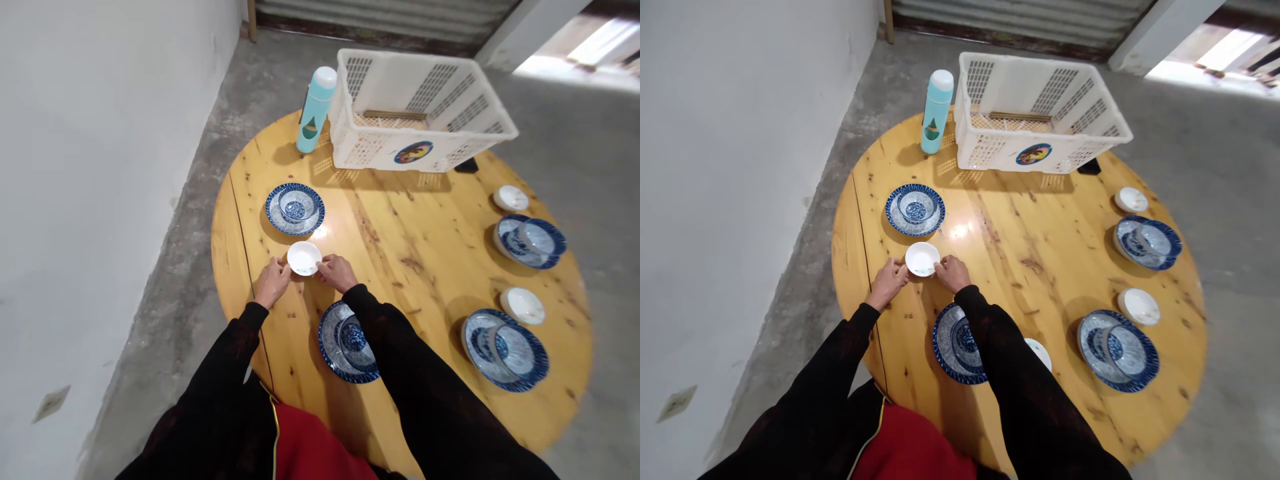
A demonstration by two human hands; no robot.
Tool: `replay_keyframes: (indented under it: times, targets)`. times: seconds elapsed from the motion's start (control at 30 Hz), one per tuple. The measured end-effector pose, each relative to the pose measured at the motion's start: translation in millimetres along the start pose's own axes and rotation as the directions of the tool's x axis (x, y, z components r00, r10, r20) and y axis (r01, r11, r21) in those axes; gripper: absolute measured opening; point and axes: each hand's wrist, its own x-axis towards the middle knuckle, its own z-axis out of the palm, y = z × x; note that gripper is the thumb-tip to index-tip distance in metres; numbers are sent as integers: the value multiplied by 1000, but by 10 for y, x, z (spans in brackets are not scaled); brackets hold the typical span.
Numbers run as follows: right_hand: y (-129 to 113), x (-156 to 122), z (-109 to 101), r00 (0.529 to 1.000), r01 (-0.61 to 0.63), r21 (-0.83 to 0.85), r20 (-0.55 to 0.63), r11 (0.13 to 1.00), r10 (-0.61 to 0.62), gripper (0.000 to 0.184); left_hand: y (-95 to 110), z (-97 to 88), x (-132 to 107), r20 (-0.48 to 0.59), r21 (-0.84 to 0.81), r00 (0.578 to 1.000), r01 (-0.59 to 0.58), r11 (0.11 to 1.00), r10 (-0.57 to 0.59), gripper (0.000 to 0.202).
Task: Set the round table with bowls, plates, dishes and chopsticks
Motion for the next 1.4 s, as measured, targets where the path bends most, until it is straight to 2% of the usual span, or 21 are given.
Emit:
replay_keyframes:
  times: [0.13,0.2,0.27,0.33,0.4,0.47,0.57,0.63,0.7,0.8,0.9,1.0,1.1,1.17,1.23,1.27,1.33,1.4]
  targets:
    - [115,-315,-452,996,41,90,-86,995,-33,33,-175,-178,-219,-31,-82,999,-20,996,18,26]
    - [250,-634,-722,969,103,128,-237,987,-70,35,-270,-255,-375,-32,-114,998,-49,992,45,26]
    - [429,-1048,-929,901,137,146,-429,980,-62,37,-354,-306,-532,-29,-138,997,-73,988,70,26]
    - [642,-1510,-1009,802,102,158,-597,982,13,39,-421,-329,-670,-31,-159,997,-77,984,73,27]
    - [875,-1970,-937,710,25,206,-693,978,128,40,-466,-330,-788,-41,-173,997,-66,983,60,29]
    - [1109,-2384,-741,647,-61,284,-719,957,254,42,-477,-321,-895,-54,-176,997,-62,983,53,29]
    - [1400,-2849,-346,613,-193,421,-654,886,444,46,-425,-295,-1061,-73,-144,994,-86,986,76,28]
    - [1526,-3032,-111,600,-217,529,-591,820,540,50,-351,-262,-1182,-82,-103,991,-111,988,103,28]
    - [1601,-3129,51,607,-212,604,-534,768,588,54,-258,-203,-1311,-79,-61,986,-150,987,145,28]
    - [1691,-3204,140,656,-180,655,-476,734,586,57,-90,-58,-1536,-72,-11,965,-253,967,252,28]
    - [1884,-3330,111,720,-131,677,-438,725,539,57,97,179,-1831,-50,38,931,-359,932,361,27]
    - [2254,-3589,58,743,-89,697,-429,711,514,56,262,557,-2227,13,48,918,-395,917,395,28]
    - [2760,-3972,34,742,-106,727,-396,678,541,57,379,1114,-2707,104,47,913,-401,915,394,29]
    - [3123,-4274,37,730,-126,763,-362,635,579,58,443,1554,-3047,200,43,891,-424,904,408,27]
    - [3467,-4597,49,700,-142,798,-337,586,629,57,517,1992,-3382,338,23,830,-479,877,445,26]
    - [3624,-4763,53,681,-148,813,-329,563,655,57,562,2191,-3540,413,9,782,-517,856,468,26]
    - [3894,-5083,53,637,-151,839,-322,523,701,56,669,2523,-3816,556,-23,655,-604,797,512,26]
    - [4102,-5358,38,590,-137,864,-323,486,740,55,788,2756,-4013,655,-41,532,-683,729,536,25]
